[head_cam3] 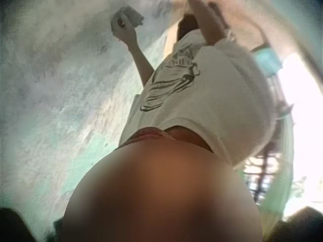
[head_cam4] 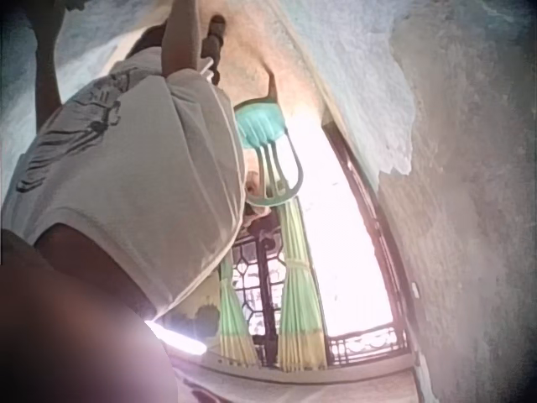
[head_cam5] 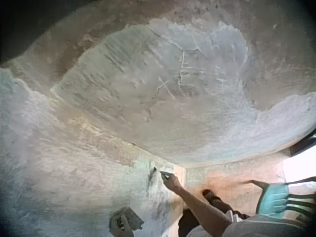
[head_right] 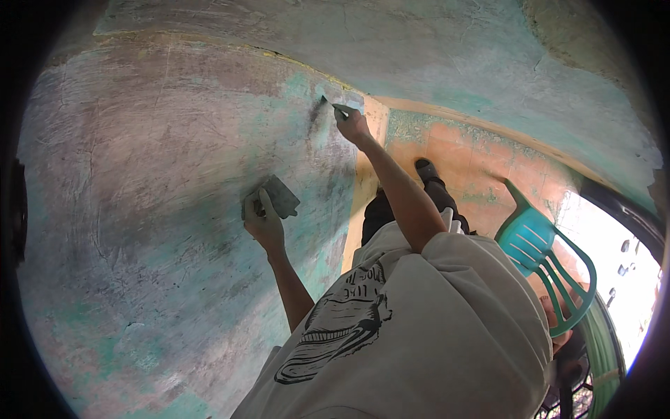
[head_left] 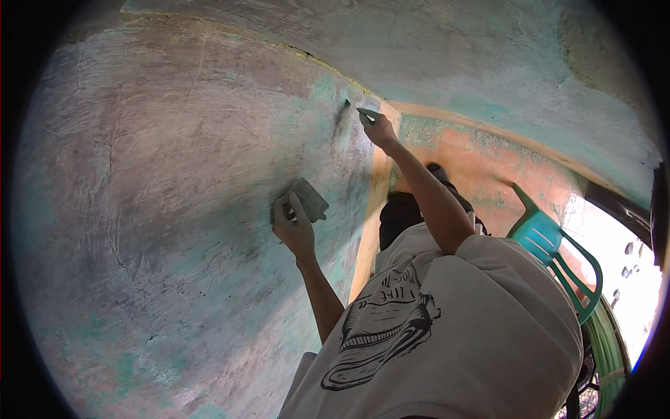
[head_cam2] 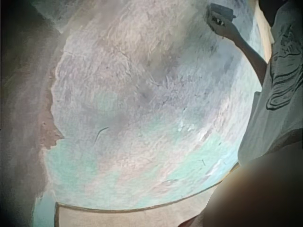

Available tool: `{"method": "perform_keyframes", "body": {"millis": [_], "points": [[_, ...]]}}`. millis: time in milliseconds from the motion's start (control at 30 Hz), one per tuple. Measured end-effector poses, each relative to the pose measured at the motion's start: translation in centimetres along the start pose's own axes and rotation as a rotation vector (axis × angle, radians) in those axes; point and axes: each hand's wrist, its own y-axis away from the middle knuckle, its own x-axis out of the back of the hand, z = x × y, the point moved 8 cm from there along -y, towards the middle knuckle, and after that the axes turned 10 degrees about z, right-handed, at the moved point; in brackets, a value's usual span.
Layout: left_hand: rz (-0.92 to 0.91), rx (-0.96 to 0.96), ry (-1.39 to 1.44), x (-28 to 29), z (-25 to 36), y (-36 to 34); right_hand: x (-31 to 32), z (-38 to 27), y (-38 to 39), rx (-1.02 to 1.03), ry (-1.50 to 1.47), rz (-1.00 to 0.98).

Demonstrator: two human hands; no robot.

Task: Patching and smoothing a wall using a putty knife and a hawk.

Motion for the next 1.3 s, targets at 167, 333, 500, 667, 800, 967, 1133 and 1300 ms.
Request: {"method": "perform_keyframes", "body": {"millis": [167, 333, 500, 667, 800, 967, 1133, 1300], "points": [[-0.014, 0.001, -0.018, 0.0, -0.3, 0.0, -0.4, 0.2, 1.3, 0.0, 0.015, 0.002], [-0.015, 0.002, 0.003, -0.1, -0.1, -0.1, 0.2, -0.2, -0.1, -0.016, 0.008, 0.015], [-0.016, 0.004, -0.02, -0.2, -0.5, 0.0, -0.4, 0.6, 1.0, -0.008, 0.071, 0.002], [-0.031, 0.024, -0.014, -0.2, -0.2, 0.0, 0.0, 0.3, -1.0, 0.024, 0.065, 0.032], [-0.016, 0.029, -0.042, 0.1, -0.1, 0.1, -0.9, 1.2, 0.3, 0.064, 0.058, 0.044], [-0.009, 0.006, -0.017, 0.0, -0.2, 0.4, -0.2, 1.1, -1.8, 0.055, 0.061, 0.057], [0.015, -0.017, -0.003, -0.1, -0.5, -0.1, -1.0, 0.4, 1.2, 0.044, 0.044, -0.016], [-0.012, 0.015, -0.041, 0.0, -0.6, 0.0, 0.0, 0.1, -0.9, -0.021, 0.072, 0.016]]}}
